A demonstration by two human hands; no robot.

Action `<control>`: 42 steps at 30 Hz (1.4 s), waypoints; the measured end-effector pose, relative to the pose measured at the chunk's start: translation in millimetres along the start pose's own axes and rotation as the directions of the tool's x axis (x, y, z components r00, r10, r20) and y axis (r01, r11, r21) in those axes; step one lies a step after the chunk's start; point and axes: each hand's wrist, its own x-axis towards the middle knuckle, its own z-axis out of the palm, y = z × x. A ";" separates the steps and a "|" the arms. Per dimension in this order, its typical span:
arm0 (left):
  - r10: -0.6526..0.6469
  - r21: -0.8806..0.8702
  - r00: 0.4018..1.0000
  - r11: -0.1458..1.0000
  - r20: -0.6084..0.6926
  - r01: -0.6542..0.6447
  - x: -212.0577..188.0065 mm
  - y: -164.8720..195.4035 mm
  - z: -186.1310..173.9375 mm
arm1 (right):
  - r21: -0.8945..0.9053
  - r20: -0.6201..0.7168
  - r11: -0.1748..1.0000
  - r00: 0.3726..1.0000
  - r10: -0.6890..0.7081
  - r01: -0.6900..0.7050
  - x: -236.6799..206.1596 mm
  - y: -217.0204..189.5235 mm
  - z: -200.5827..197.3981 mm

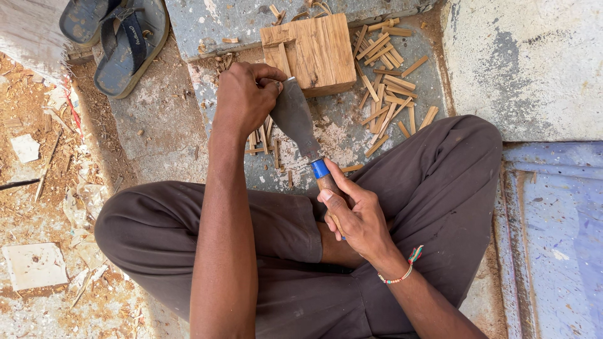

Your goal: The person uses a wide-bladed tool and a narrow metal tool to carve and shave small pieces of wood from a larger wooden block while sitting on the ground.

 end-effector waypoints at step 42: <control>0.407 0.338 0.875 0.811 0.260 -0.478 -94.1 27.4 -9.9 | 0.031 -0.094 0.955 0.950 0.297 -0.295 4.8 -43.7 1.6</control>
